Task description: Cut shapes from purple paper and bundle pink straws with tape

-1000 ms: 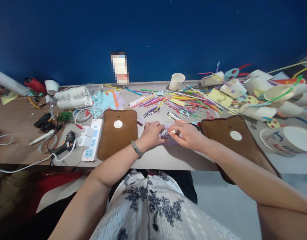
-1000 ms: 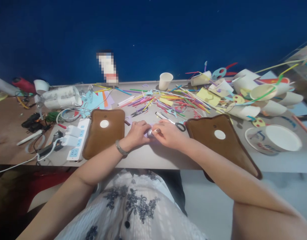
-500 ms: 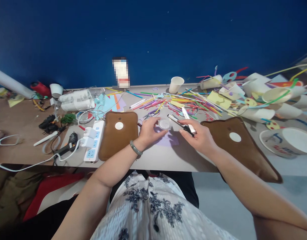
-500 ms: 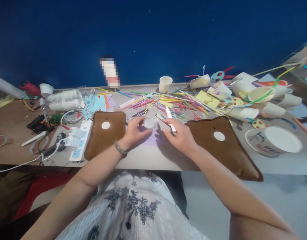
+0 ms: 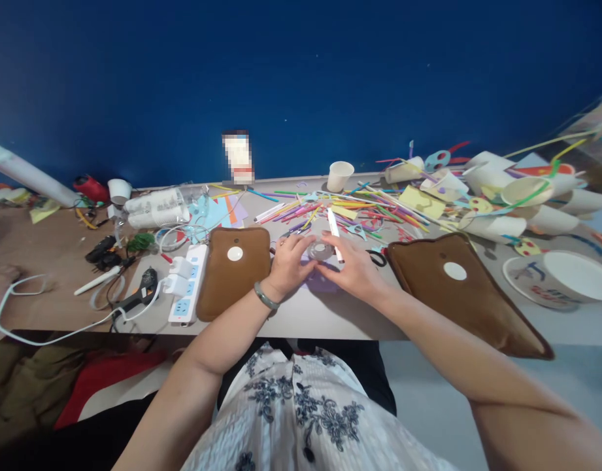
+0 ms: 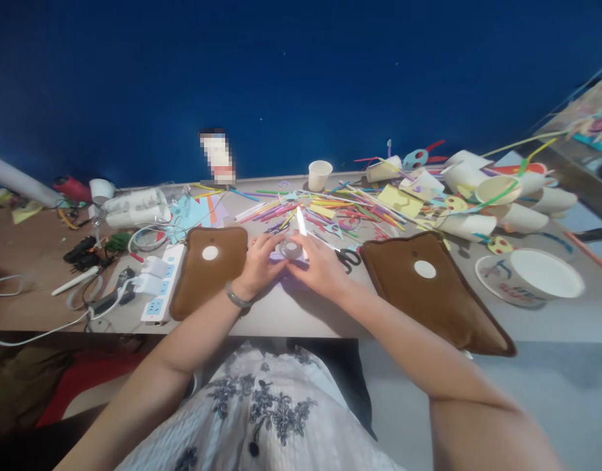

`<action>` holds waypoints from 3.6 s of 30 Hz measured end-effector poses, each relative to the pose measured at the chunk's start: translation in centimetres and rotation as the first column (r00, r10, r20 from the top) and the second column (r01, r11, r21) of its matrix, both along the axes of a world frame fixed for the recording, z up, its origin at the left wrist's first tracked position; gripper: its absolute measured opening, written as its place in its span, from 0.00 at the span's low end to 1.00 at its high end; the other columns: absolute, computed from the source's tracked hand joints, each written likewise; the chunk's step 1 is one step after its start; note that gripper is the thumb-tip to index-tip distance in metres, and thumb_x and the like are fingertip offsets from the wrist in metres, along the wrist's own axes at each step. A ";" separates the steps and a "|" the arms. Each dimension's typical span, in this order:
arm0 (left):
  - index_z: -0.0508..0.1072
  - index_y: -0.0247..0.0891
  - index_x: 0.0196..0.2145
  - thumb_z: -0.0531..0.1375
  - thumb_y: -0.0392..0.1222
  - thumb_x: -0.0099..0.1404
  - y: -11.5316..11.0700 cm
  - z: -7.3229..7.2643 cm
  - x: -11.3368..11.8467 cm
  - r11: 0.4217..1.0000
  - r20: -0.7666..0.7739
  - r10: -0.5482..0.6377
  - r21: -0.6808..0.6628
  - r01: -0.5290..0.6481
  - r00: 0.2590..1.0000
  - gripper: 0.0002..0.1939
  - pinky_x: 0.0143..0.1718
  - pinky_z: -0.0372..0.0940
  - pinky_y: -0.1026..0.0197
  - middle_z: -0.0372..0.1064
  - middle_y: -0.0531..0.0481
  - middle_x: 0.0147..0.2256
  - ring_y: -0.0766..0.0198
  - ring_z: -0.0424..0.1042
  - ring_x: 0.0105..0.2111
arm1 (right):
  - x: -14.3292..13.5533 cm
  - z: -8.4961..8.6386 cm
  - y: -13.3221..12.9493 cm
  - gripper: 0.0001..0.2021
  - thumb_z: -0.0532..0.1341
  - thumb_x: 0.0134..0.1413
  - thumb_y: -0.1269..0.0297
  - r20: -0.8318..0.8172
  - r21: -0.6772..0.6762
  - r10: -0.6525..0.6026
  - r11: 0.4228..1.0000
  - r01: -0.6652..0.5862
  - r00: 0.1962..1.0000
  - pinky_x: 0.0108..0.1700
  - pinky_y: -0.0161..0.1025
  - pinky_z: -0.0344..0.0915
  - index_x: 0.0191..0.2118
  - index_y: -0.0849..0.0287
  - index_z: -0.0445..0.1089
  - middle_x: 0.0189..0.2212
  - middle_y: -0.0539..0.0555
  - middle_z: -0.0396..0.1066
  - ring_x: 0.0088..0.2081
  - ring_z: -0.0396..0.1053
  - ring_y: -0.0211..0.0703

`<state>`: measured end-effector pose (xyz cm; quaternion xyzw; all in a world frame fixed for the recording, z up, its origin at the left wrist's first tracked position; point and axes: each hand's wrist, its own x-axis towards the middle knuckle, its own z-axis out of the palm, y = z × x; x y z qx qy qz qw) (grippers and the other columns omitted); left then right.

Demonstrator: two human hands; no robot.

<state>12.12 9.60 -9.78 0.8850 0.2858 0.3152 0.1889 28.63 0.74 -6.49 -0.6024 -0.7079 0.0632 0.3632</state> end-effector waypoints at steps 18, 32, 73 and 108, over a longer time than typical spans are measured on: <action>0.52 0.38 0.65 0.59 0.33 0.58 1.6 -1.5 0.6 0.908 0.331 0.378 -0.315 -0.277 0.865 0.39 0.49 0.67 0.54 0.63 0.41 0.49 0.59 0.69 0.44 | 0.1 -0.1 12.3 0.15 0.63 0.49 0.62 -0.223 -0.110 -0.090 0.992 0.067 0.971 0.48 0.48 0.67 0.44 0.61 0.73 0.43 0.60 0.78 0.43 0.73 0.54; 0.57 0.35 0.60 0.57 0.31 0.56 2.4 -1.6 0.6 0.877 0.448 0.452 -0.379 -0.294 0.771 0.33 0.47 0.68 0.56 0.63 0.40 0.48 0.60 0.68 0.44 | -6.3 -0.5 21.8 0.14 0.64 0.52 0.62 -0.361 -0.237 -0.134 0.970 0.048 0.923 0.47 0.44 0.66 0.44 0.61 0.72 0.41 0.58 0.77 0.40 0.71 0.48; 0.75 0.37 0.43 0.55 0.32 0.64 0.7 1.3 -0.1 0.974 -0.389 -0.224 -0.115 0.194 0.894 0.12 0.53 0.60 0.52 0.75 0.44 0.43 0.56 0.72 0.44 | 4.9 -3.2 2.4 0.12 0.55 0.63 0.65 0.454 0.010 -0.037 0.999 0.037 0.890 0.48 0.52 0.65 0.46 0.62 0.73 0.42 0.66 0.78 0.45 0.71 0.59; 0.70 0.36 0.41 0.59 0.33 0.63 4.2 2.3 -1.4 0.338 0.363 0.423 -0.913 0.227 0.830 0.08 0.31 0.60 0.66 0.71 0.51 0.30 0.69 0.68 0.28 | -1.1 -1.2 -0.3 0.11 0.61 0.61 0.55 -0.620 -0.107 -0.161 0.987 0.121 0.768 0.33 0.39 0.68 0.41 0.57 0.73 0.28 0.53 0.76 0.27 0.71 0.41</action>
